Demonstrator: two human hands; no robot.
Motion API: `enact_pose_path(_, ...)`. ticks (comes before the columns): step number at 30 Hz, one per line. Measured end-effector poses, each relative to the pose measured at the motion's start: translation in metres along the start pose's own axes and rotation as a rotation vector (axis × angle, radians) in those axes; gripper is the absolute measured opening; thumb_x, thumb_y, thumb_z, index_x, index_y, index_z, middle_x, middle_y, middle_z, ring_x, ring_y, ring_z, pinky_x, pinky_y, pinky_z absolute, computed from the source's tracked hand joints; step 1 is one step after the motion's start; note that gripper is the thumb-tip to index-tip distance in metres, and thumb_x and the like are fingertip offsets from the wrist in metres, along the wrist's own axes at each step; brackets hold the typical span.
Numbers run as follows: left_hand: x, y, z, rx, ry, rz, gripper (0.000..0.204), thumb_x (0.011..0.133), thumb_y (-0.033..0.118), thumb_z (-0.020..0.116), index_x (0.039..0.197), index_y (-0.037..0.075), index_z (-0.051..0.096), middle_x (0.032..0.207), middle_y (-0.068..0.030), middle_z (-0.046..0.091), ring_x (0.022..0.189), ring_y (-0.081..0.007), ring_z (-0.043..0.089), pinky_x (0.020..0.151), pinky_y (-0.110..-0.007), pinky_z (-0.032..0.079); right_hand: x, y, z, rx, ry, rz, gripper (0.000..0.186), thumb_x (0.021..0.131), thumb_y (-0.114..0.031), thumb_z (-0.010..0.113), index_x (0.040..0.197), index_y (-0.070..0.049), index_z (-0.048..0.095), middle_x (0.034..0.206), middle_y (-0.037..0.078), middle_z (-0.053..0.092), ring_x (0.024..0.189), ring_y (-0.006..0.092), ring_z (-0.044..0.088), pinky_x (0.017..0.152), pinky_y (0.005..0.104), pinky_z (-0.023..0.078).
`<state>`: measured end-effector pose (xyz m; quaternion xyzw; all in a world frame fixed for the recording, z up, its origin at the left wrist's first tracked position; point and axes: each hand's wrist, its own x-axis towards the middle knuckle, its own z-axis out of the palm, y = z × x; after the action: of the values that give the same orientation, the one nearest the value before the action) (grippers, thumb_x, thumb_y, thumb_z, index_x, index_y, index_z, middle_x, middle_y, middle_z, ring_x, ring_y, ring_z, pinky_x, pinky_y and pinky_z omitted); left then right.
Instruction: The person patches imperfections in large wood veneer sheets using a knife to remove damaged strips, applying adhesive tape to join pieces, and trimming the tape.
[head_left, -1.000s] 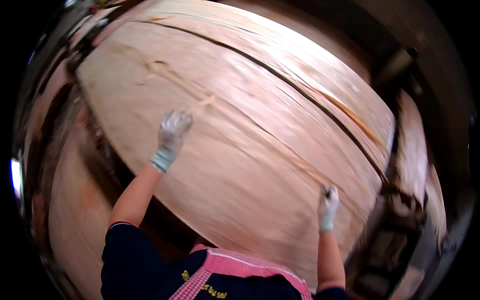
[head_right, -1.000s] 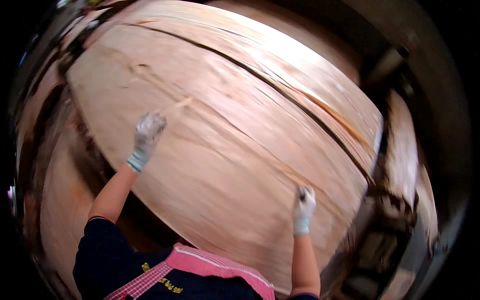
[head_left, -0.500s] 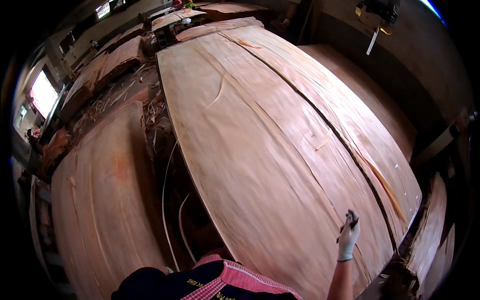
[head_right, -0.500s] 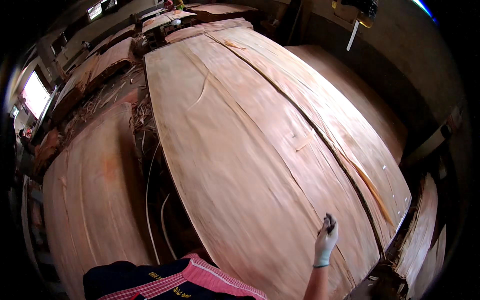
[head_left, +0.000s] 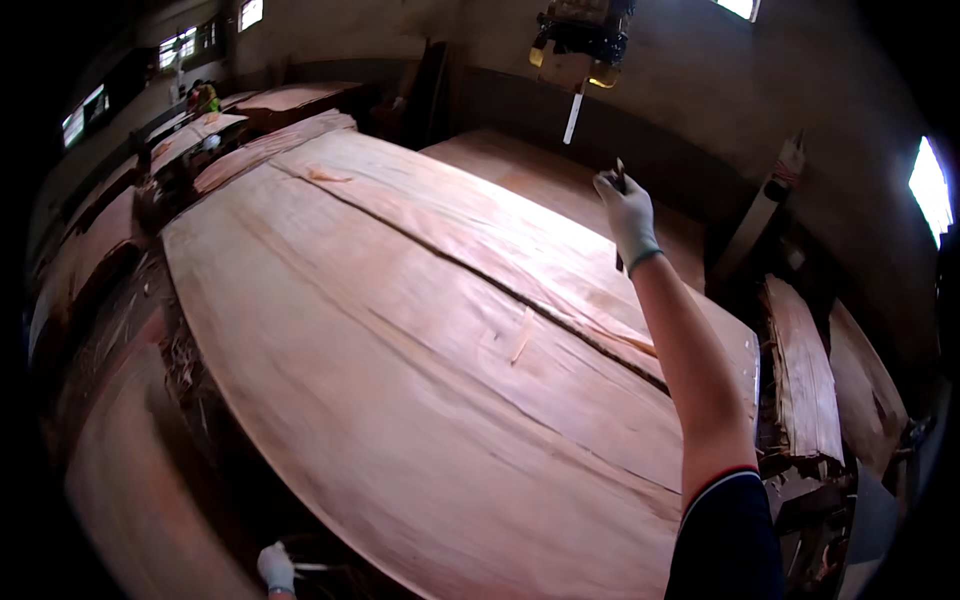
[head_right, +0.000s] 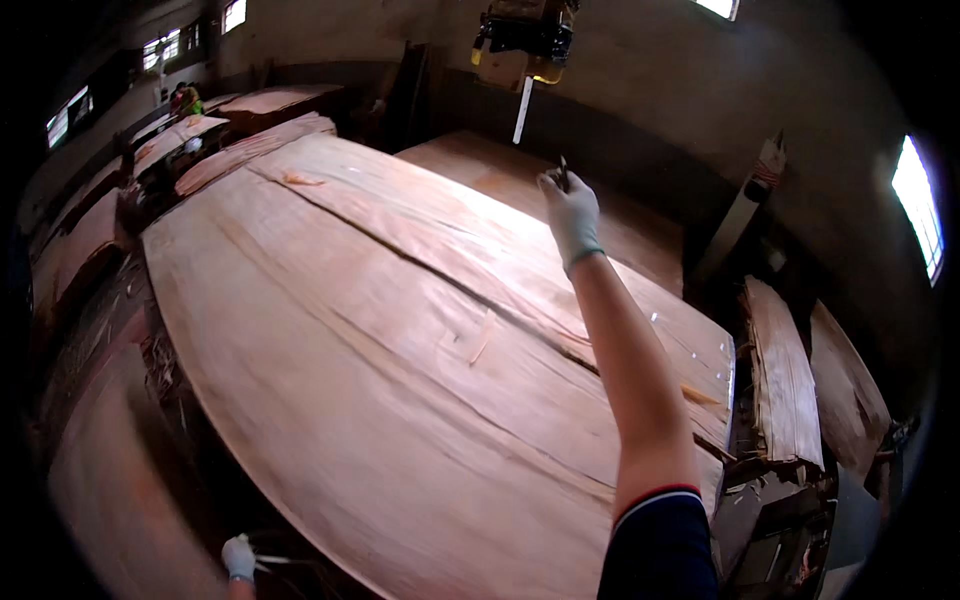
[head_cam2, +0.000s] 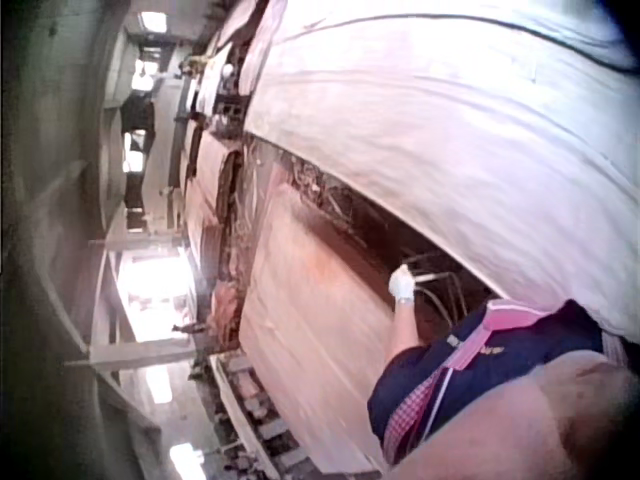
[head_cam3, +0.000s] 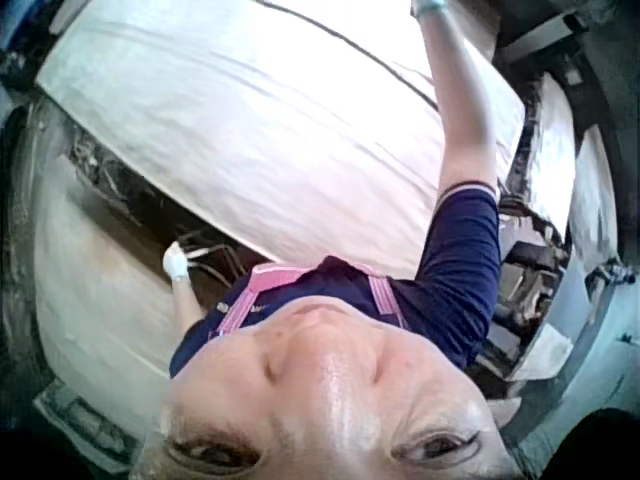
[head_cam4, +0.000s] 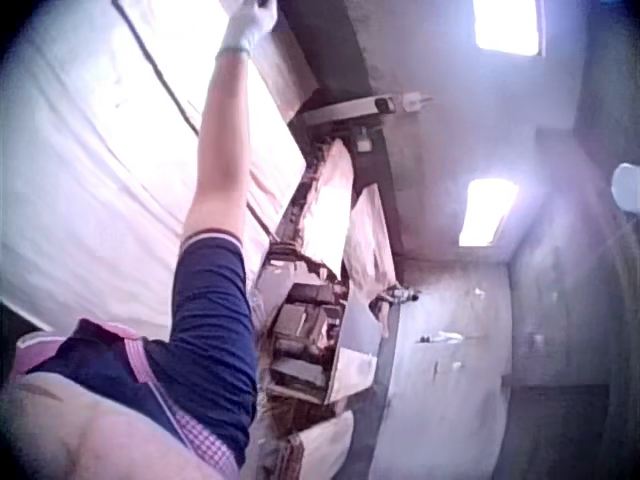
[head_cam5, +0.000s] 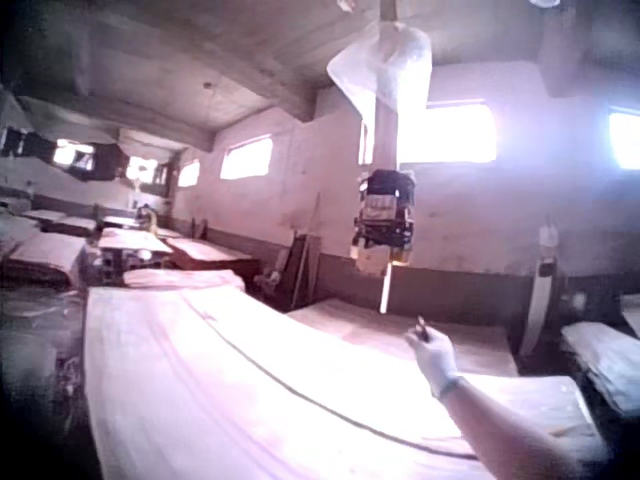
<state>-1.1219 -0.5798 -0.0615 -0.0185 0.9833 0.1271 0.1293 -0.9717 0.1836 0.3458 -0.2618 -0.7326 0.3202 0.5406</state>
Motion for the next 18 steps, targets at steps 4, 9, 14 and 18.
enact_pose_path(4, 0.031, -0.101, -0.025, -0.109, 0.177, 0.063, 0.045, 0.085, 0.024, 0.064, 0.113, -0.007, 0.048, 0.110, -0.0259, 0.054, 0.104, -0.0398, 0.054, 0.093, -0.044, 0.045, 0.070, -0.017, 0.069, -0.186, 0.100, 0.018, 0.034, 0.083, -0.032, 0.074, 0.094, -0.001, 0.066, 0.080, 0.008, 0.064, 0.077, 0.0216, 0.058, 0.071, 0.0336, 0.045)
enact_pose_path(9, 0.068, -0.145, -0.084, -0.389, 0.108, 0.053, 0.033, 0.086, 0.027, 0.063, 0.097, -0.001, 0.048, 0.094, -0.0162, 0.052, 0.087, -0.0268, 0.052, 0.077, -0.038, 0.045, 0.108, -0.006, 0.121, -0.045, 0.029, 0.050, 0.024, 0.087, -0.025, 0.067, 0.091, -0.001, 0.067, 0.084, 0.011, 0.067, 0.080, 0.0227, 0.063, 0.073, 0.0355, 0.047)
enact_pose_path(14, 0.093, 0.046, -0.203, -0.464, 0.508, 0.119, 0.024, 0.097, 0.020, 0.054, 0.098, -0.003, 0.062, 0.083, -0.0143, 0.063, 0.076, -0.0225, 0.058, 0.070, -0.037, 0.047, 0.128, 0.010, 0.098, -0.130, 0.047, -0.022, 0.018, 0.083, -0.022, 0.059, 0.081, -0.005, 0.065, 0.068, 0.000, 0.053, 0.063, 0.0114, 0.047, 0.058, 0.0311, 0.037)
enact_pose_path(18, 0.104, 0.204, -0.252, -0.003, 0.916, 0.747, 0.023, 0.089, 0.011, 0.057, 0.108, 0.000, 0.062, 0.106, -0.0184, 0.065, 0.092, -0.0322, 0.064, 0.082, -0.039, 0.051, 0.122, 0.018, 0.090, -0.047, 0.062, 0.047, 0.017, 0.083, -0.021, 0.058, 0.076, -0.005, 0.061, 0.064, 0.001, 0.052, 0.058, 0.0148, 0.046, 0.056, 0.0328, 0.036)
